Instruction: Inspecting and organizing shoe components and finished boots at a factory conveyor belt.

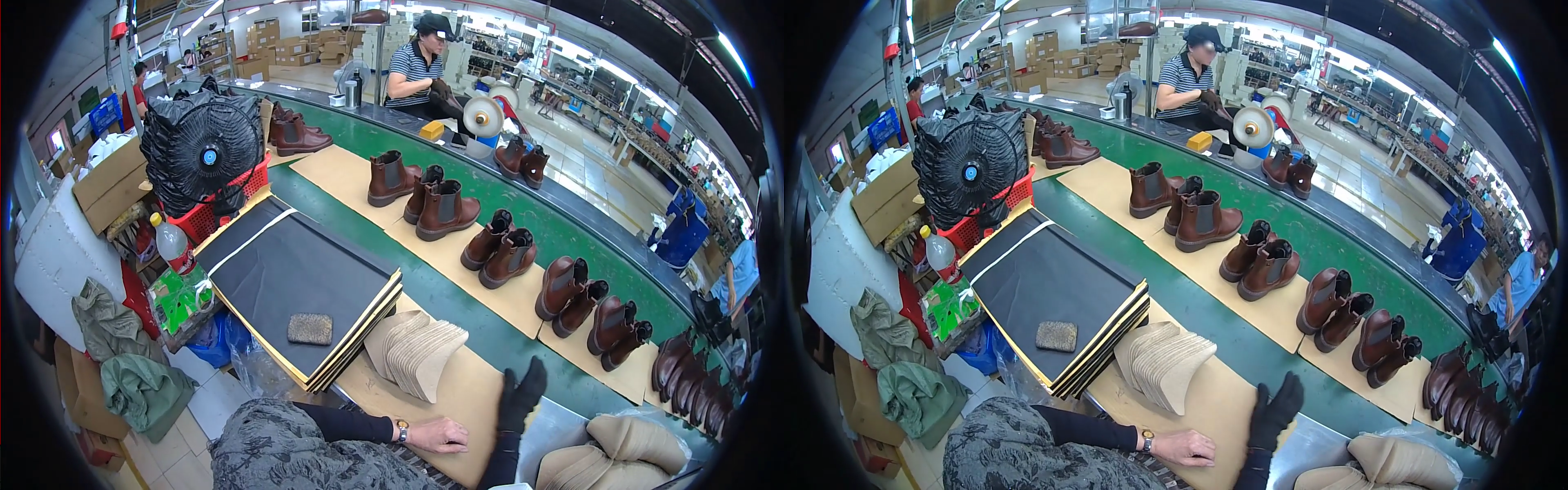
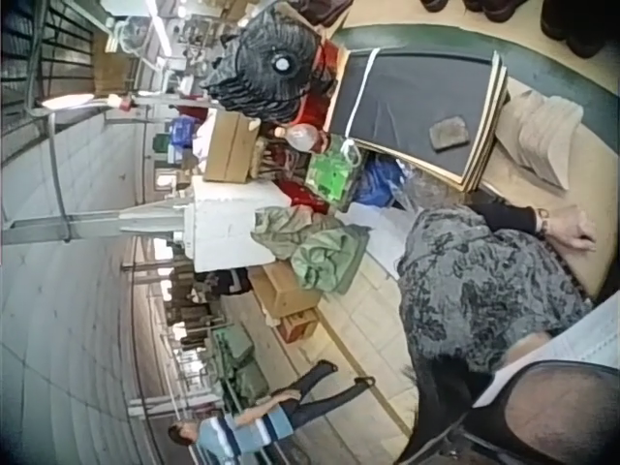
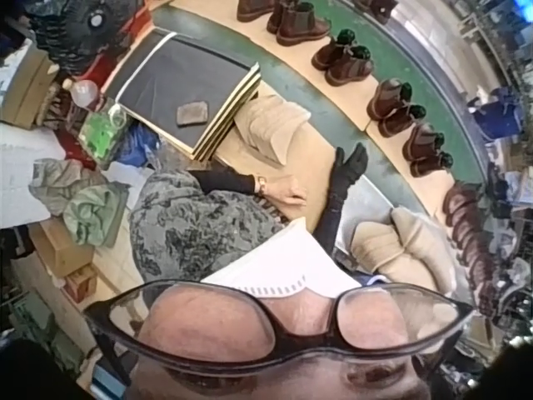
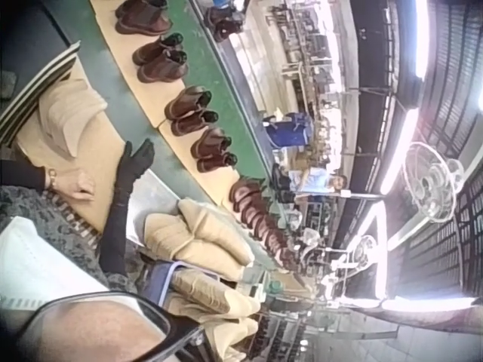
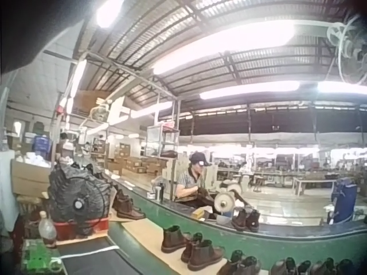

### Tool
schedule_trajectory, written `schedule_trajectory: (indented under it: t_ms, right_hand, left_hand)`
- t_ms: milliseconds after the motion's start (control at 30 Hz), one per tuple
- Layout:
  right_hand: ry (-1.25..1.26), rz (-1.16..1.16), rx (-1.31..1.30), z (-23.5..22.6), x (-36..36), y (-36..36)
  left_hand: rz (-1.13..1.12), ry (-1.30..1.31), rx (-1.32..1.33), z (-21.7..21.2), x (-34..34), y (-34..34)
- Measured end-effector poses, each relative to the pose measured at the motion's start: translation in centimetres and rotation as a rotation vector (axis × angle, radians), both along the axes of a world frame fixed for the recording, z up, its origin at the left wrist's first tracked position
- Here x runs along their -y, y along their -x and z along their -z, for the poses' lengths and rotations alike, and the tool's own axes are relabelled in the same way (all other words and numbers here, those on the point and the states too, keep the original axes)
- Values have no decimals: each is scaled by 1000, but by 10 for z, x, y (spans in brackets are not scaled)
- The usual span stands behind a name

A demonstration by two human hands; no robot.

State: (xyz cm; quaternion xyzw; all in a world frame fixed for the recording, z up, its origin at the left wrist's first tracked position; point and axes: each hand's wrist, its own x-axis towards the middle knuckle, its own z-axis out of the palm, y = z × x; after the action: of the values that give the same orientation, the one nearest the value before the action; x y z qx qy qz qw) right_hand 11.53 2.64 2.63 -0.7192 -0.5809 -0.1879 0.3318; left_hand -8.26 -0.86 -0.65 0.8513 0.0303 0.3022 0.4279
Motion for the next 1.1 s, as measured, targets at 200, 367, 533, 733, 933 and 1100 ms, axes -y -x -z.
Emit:
schedule_trajectory:
  t_ms: [200,367,533,733,933,1100]
  right_hand:
    - [151,-44,-169,22,-2,-10]
    - [171,-19,-192,16,-2,-7]
    - [188,-20,-196,20,-3,-11]
    - [147,-45,-206,18,-3,-10]
    - [104,-52,-186,14,-3,-10]
    - [115,-37,-207,7,-3,-5]
  left_hand:
    - [2,28,-17,-1,-1,-1]
    - [0,25,8,-1,0,-1]
    - [2,27,-7,-1,0,-1]
    - [6,-12,-5,-4,-1,1]
    - [-4,2,-3,-2,-1,-2]
    - [3,7,-13,-2,-1,-1]
